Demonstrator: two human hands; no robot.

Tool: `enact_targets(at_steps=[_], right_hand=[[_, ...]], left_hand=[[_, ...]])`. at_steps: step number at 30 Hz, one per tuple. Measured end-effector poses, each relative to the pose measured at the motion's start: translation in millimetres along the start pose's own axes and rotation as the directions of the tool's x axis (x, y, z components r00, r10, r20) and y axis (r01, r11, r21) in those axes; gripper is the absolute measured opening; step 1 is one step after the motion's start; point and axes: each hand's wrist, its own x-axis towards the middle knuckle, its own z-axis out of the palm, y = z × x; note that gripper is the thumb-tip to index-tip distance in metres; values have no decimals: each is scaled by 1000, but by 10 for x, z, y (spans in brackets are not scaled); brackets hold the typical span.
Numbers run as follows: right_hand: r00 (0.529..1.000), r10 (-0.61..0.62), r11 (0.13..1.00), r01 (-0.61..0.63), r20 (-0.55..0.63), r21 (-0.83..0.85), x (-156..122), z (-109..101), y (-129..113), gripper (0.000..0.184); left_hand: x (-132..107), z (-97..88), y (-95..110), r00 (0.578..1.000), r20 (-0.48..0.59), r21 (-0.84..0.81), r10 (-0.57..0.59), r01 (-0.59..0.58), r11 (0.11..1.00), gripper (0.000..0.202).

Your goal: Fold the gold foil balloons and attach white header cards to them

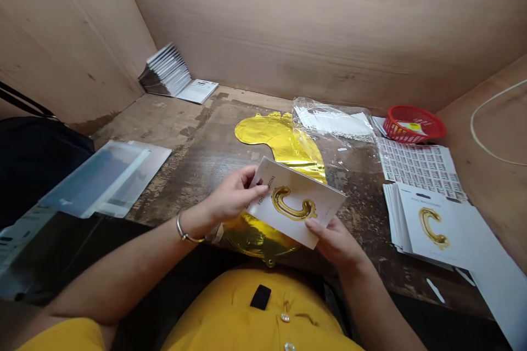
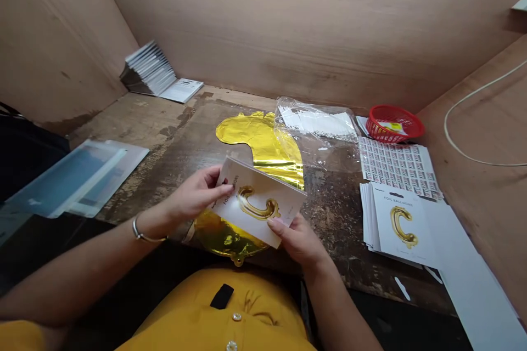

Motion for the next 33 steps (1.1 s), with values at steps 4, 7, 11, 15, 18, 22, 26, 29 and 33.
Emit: enact_targets(at_steps=[4,7,11,15,18,22,26,29,33], right_hand=[[966,-254,913,258,53,-317,58,37,-177,36],[822,-529,602,540,212,-588,196,87,-210,37],[732,-561,438,659,388,-611,302,110,-146,40],[889,-447,794,446,100,-413,220,96,-152,64],[996,-68,992,62,58,108,185,209,-176,63],[968,240,892,-248,70,377,248,491,-134,47],[943,256,897,-149,-214,417,357,505,-52,47],[912,280,904,-147,-299,401,462,352,28,48],[916,296,907,-181,-271,381,507,255,131,46]], left_hand=[[-235,70,-141,973,-228,-91,28,-50,995,41],[-342,129,-201,983,-138,-401,-125,60,914,62],[-405,196,-276,933,-137,-616,-334,184,766,52],[-415,169,-381,875,-281,-684,-393,104,722,48],[-390,207,-465,849,-366,-686,-382,31,727,49],[-357,370,-567,846,-437,-629,-307,-43,776,51],[-432,-58,-529,925,-370,-98,-86,53,994,39],[-699,-1014,-384,771,-530,688,353,147,711,26],[-1144,-2242,-335,605,-644,764,468,474,438,28]])
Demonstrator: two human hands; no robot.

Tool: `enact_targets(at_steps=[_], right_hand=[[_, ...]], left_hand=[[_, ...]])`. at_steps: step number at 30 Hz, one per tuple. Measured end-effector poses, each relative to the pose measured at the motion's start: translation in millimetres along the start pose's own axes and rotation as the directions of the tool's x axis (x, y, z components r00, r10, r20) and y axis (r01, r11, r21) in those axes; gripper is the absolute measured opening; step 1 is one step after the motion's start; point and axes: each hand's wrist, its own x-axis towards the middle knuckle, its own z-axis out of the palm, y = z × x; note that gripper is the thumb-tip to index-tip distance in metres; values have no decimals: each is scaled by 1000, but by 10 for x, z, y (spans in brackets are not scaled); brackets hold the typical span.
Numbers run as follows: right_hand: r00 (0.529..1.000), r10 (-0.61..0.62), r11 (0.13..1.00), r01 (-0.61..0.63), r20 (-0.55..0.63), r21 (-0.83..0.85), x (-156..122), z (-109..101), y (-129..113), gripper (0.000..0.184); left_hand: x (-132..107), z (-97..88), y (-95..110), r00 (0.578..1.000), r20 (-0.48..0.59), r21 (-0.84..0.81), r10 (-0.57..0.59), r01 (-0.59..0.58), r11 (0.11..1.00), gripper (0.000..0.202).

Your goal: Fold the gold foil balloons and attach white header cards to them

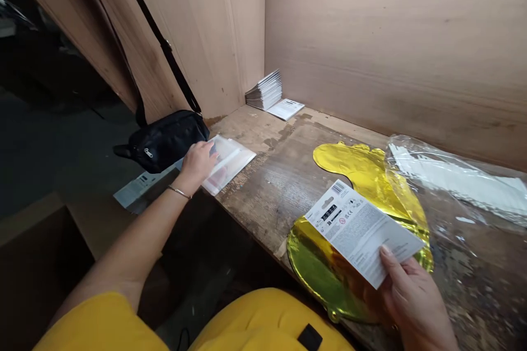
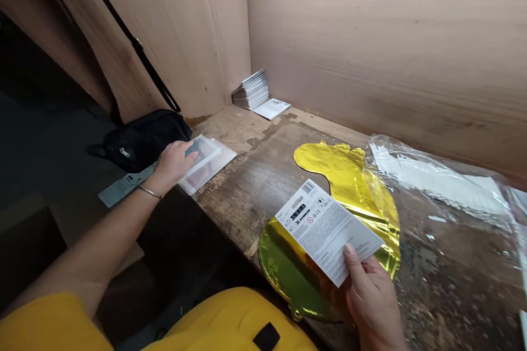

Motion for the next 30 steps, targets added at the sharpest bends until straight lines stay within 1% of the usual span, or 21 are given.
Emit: enact_targets(at_steps=[1,2,3,5,9,10,13,15,18,21,23,24,25,26,27,28,29,30], right_hand=[[1000,-3,1000,3,9,-15,-3,-2,18,46],[1000,-5,999,6,18,-34,-12,3,33,45],[1000,-7,999,8,26,-54,-25,11,43,45],[999,-3,997,6,32,-82,-51,27,48,45],[999,38,995,-37,3,-93,-72,27,21,45],[999,51,994,-50,0,-94,-72,25,15,45],[997,72,994,-71,7,-83,-78,34,2,45],[998,63,996,-62,14,-69,-90,50,-4,45],[999,32,997,-30,36,-67,-102,50,2,45],[998,-4,997,8,59,-80,-71,-3,43,44],[996,-19,994,28,91,-105,-31,-35,73,44],[994,-23,992,35,104,-118,-15,-41,77,44],[995,-33,991,45,97,-122,-7,-38,66,44],[996,-57,991,64,63,-114,-10,-31,37,44],[995,-97,991,97,5,-96,-24,-25,-13,43],[985,-154,986,148,-76,-74,-47,-26,-82,43],[962,-221,975,213,-161,-66,-79,-43,-164,43],[932,-285,958,274,-223,-80,-115,-82,-254,42]], left_hand=[[53,-25,-186,1000,0,34,-8,8,999,31],[74,-23,-322,1000,4,59,-11,11,998,33],[74,-4,-413,1000,6,82,-15,15,996,34],[44,60,-499,999,9,120,-34,32,992,34],[36,147,-529,992,7,168,-124,121,978,26],[50,154,-533,989,7,173,-150,146,974,26],[88,159,-537,979,17,176,-201,195,965,32],[101,154,-522,976,31,172,-217,208,963,28],[121,113,-496,968,30,174,-248,240,955,26],[163,-23,-449,960,-11,170,-281,279,945,28],[168,-153,-318,953,-69,159,-295,303,940,35],[148,-207,-197,955,-102,140,-279,291,946,38],[107,-241,-34,964,-133,108,-231,246,963,40],[41,-246,170,976,-150,66,-159,171,983,40],[-49,-218,404,983,-183,-15,-11,8,1000,36],[-161,-158,655,971,-188,-93,147,-167,982,30],[-288,-69,907,944,-141,-165,297,-319,933,26],[-422,44,1146,889,-75,-234,451,-456,859,23]])
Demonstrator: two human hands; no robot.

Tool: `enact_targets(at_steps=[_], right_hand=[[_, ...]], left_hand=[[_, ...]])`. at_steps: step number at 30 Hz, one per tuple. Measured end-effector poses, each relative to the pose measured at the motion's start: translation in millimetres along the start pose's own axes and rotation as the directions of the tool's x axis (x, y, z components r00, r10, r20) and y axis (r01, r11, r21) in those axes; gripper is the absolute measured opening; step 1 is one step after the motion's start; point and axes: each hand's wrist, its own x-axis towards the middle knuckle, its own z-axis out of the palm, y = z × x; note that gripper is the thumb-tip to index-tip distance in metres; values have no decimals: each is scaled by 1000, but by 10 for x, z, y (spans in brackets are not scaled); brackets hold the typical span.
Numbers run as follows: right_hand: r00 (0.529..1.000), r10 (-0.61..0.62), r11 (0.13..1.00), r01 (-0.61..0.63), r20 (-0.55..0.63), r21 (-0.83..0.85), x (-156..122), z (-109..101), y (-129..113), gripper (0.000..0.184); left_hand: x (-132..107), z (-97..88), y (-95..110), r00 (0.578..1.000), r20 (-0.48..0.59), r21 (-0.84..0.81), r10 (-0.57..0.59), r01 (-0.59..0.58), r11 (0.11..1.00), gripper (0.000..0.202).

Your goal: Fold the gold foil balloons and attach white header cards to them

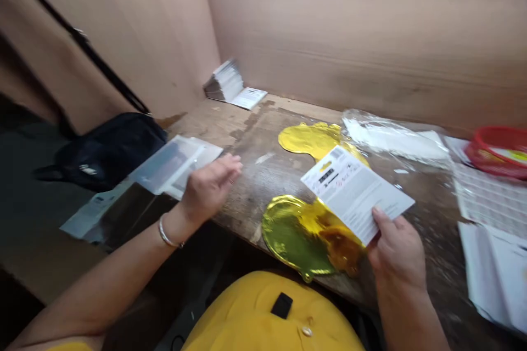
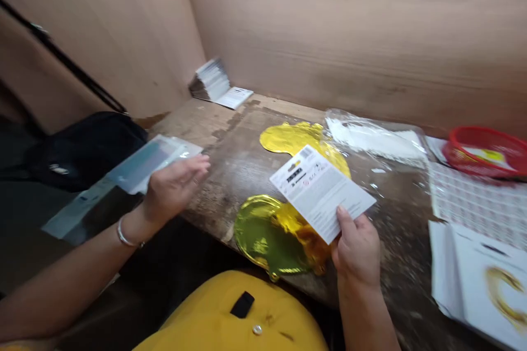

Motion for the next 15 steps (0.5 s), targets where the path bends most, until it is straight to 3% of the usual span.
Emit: enact_targets(at_steps=[1,3,7,11,15], right_hand=[[997,-55,998,54,-47,-28,1,-73,-90,41],[991,-115,986,105,-72,-132,-2,-294,-235,39],[991,-74,952,37,-111,-305,-86,-850,-286,39],[992,-24,919,-26,-121,-393,-189,-1116,-152,40],[989,-135,856,84,-63,-510,-180,-996,-64,39]], left_hand=[[-30,183,212,986,83,-65,145,-140,988,21],[-100,551,523,924,201,-159,325,-296,942,22],[-161,1100,725,831,391,-251,396,-317,914,25],[-132,1239,710,780,520,-249,349,-253,935,26],[-140,1211,723,789,518,-233,329,-239,942,26]])
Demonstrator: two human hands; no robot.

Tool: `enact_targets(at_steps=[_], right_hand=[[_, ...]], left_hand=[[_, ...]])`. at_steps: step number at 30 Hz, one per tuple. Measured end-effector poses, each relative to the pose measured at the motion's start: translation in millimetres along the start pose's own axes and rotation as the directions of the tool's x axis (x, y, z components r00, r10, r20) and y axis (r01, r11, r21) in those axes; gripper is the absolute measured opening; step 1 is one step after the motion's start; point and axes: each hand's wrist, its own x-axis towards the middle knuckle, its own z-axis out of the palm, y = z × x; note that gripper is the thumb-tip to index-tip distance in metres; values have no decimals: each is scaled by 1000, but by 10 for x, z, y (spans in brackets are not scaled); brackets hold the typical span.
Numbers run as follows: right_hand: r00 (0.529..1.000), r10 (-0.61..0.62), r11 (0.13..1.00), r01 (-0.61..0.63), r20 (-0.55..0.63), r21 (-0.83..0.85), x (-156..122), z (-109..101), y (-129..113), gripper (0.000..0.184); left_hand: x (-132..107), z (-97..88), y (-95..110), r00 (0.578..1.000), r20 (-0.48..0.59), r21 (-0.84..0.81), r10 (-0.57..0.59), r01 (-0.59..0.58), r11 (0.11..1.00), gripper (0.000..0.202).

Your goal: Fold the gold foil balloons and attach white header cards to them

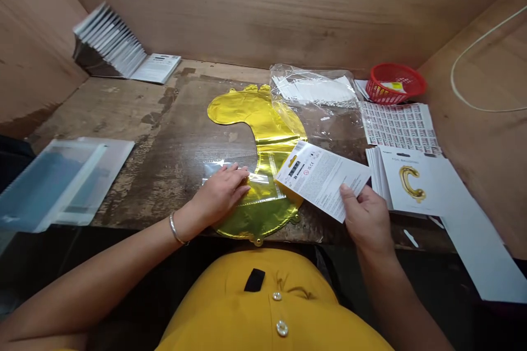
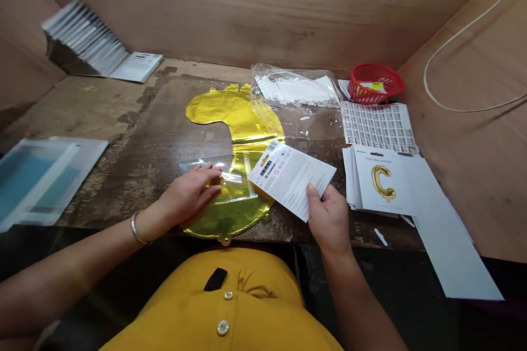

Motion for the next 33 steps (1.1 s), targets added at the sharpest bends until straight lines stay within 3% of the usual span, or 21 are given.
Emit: enact_targets(at_steps=[5,8,11,14,17,21,30,33], right_hand=[[987,-160,945,157,14,-287,-25,193,-73,36],[985,-120,958,148,126,-246,-113,222,-76,37],[964,-2,995,29,265,-96,-162,226,-49,41],[905,128,990,-142,407,4,-121,222,-17,46],[855,193,971,-236,481,30,-38,212,-5,49],[829,224,961,-275,513,25,30,227,-35,50],[855,174,983,-181,490,-33,107,248,-65,44],[861,142,989,-141,488,-39,117,281,-71,42]], left_hand=[[-15,31,6,1000,2,3,-25,25,1000,30],[2,13,0,1000,-10,-2,-21,21,1000,37],[46,-44,11,997,71,23,-22,20,1000,44],[88,-86,31,979,204,77,-23,8,997,52],[90,-83,36,963,269,131,-12,-25,991,55],[47,-63,13,954,299,147,8,-54,988,60],[31,-151,-11,961,277,188,0,-54,981,59],[73,-178,-17,959,282,175,26,-78,982,68]])
